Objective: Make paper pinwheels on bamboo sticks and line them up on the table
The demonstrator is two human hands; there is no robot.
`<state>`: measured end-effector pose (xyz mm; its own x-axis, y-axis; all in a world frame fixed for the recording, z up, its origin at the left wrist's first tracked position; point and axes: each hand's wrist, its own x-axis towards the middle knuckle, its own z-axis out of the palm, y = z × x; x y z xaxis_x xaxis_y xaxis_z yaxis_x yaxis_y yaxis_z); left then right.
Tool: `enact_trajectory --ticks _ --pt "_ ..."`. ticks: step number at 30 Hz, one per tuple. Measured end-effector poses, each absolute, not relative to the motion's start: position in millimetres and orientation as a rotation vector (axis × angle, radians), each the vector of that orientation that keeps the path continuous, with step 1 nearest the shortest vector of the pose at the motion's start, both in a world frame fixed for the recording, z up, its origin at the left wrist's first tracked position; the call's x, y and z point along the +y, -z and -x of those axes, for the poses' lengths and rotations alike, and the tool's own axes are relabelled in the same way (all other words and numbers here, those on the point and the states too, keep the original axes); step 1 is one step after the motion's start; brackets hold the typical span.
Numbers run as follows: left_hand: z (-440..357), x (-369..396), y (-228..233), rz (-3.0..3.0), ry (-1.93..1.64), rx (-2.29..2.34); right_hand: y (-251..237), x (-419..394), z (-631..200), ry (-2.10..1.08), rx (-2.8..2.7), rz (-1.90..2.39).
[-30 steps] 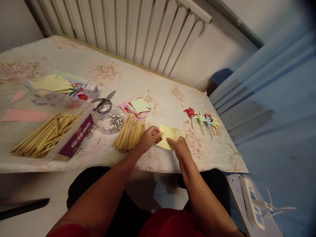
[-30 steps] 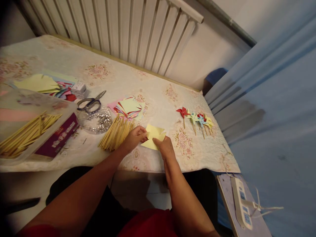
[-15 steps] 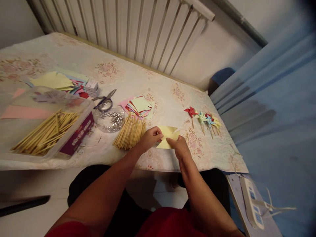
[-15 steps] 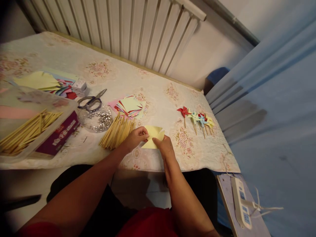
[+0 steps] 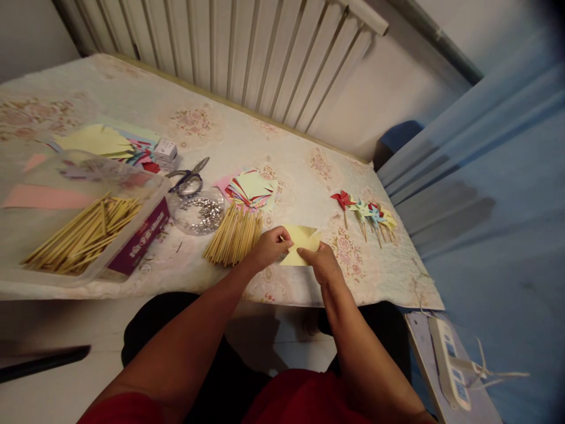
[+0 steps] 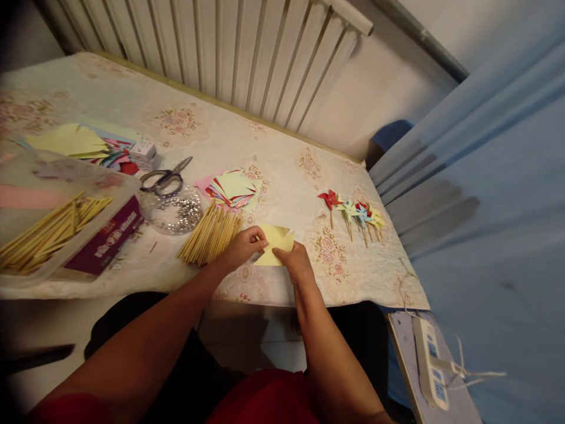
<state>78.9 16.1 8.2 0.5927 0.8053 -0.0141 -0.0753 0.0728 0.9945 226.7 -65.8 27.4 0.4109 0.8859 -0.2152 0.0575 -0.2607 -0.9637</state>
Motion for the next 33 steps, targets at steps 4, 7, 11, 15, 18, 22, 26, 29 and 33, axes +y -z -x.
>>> enact_trajectory --ticks 4,7,11,15,18,22,26,29,33 --pt "-78.4 15.9 -9.0 -1.368 -0.75 0.701 -27.8 -65.4 -226.5 -1.01 -0.848 1.614" --pt "-77.9 15.8 -9.7 -1.387 -0.749 0.705 -28.7 -65.3 -225.8 -1.007 -0.841 1.619" --pt "-77.8 15.9 -9.7 -1.43 -0.767 0.739 -29.7 -65.1 -224.8 -1.007 -0.832 1.628" --pt "-78.2 15.7 -9.9 -1.469 -0.788 0.764 -32.1 -64.8 -222.6 -0.986 -0.843 1.645" --pt "-78.8 15.4 -10.0 -1.49 -0.799 0.786 -35.0 -64.0 -219.5 -0.962 -0.837 1.68" --pt "-79.0 14.8 -11.1 -1.509 -0.787 0.808 -34.6 -62.4 -217.6 -0.926 -0.832 1.728" --pt "-78.8 13.9 -11.4 -1.512 -0.776 0.8 -29.6 -61.3 -219.6 -0.871 -0.844 1.78" --pt "-81.0 13.8 -8.2 -1.466 -0.787 0.77 -27.8 -60.9 -221.1 -0.863 -0.829 1.774" --pt "-85.9 13.8 -4.3 -1.159 -0.884 0.685 -27.4 -60.3 -222.3 -0.835 -0.789 1.742"
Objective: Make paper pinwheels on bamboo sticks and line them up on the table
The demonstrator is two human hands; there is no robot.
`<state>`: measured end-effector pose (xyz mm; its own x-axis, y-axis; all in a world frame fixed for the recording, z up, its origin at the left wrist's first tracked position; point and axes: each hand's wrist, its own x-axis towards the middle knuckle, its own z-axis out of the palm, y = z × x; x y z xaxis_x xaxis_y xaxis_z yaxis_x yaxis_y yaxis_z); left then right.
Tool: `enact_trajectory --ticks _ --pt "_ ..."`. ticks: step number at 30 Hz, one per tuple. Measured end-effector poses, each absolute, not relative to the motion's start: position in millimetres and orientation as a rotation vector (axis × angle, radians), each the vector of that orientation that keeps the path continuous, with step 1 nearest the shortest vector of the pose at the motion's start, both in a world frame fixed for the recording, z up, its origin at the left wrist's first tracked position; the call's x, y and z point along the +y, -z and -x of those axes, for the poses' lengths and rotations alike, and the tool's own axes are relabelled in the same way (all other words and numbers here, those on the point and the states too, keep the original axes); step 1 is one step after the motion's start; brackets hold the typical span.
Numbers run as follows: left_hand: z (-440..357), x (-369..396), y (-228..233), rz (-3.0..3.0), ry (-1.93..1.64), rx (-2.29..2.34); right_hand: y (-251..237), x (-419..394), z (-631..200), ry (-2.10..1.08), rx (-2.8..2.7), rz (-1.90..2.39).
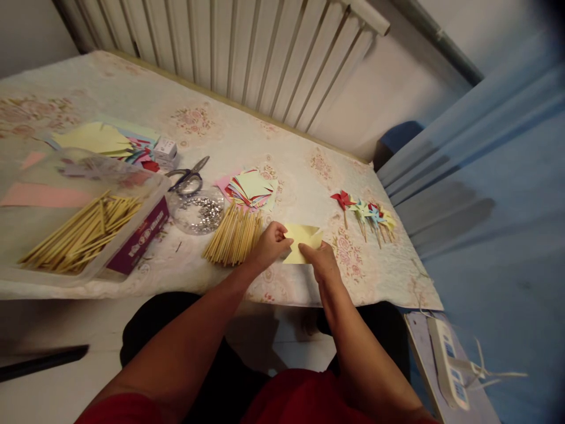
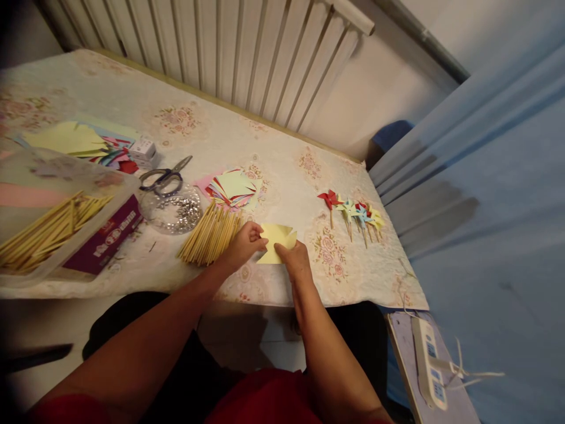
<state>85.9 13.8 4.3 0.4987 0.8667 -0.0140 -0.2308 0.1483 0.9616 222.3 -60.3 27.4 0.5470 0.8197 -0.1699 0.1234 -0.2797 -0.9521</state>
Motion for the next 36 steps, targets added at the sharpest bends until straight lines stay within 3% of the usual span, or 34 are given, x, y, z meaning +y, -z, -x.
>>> enact_trajectory --ticks 9,36 --pt "-87.9 6.8 -3.0 -0.897 -0.673 0.504 -19.5 -60.0 -224.3 -0.827 -0.829 1.716" --pt "-88.6 7.4 -2.1 -0.85 -0.645 0.52 -24.6 -63.2 -218.2 -0.959 -0.778 1.626"
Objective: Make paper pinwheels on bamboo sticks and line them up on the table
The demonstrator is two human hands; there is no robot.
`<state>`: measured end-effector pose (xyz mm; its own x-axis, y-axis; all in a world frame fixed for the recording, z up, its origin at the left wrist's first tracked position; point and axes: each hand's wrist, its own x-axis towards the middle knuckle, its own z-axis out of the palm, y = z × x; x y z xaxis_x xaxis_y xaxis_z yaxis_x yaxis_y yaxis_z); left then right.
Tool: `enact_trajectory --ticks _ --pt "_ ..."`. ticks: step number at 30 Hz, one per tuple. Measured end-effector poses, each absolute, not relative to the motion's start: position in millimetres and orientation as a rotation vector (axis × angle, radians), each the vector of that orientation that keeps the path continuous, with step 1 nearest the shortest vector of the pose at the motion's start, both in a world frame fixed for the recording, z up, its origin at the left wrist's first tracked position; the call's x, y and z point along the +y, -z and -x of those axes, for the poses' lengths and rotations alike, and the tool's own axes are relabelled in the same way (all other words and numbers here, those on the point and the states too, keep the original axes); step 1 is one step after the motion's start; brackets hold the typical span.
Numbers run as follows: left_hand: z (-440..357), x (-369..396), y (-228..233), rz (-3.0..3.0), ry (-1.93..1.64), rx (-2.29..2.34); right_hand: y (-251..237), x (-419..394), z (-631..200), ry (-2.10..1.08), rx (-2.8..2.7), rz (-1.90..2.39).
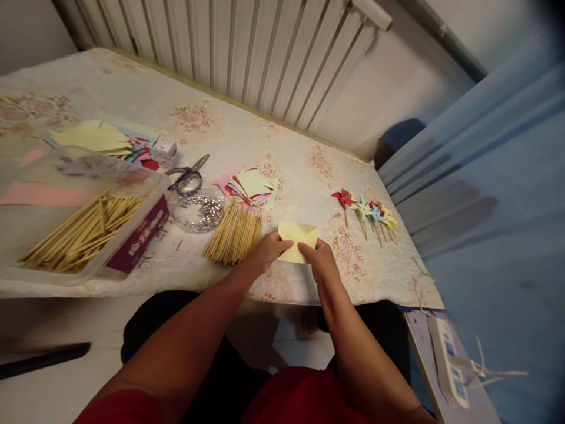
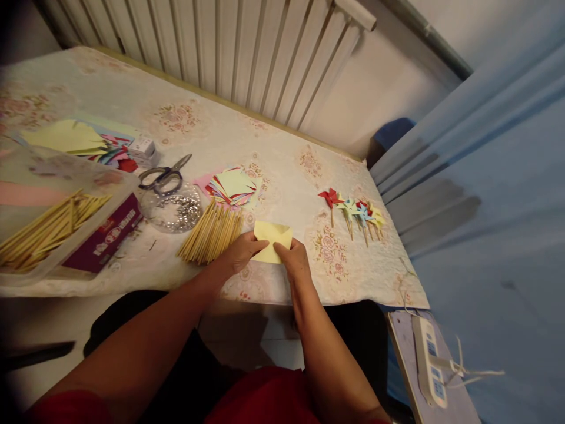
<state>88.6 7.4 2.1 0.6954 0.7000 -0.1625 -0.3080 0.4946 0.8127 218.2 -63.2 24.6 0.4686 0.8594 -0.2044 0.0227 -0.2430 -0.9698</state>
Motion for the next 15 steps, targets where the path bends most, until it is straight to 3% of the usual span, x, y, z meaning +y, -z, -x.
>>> enact_trajectory --ticks 15 --pt "-89.1 9.8 -0.9 -0.725 -0.69 0.538 -32.4 -76.5 -224.6 -0.931 -0.758 1.583"
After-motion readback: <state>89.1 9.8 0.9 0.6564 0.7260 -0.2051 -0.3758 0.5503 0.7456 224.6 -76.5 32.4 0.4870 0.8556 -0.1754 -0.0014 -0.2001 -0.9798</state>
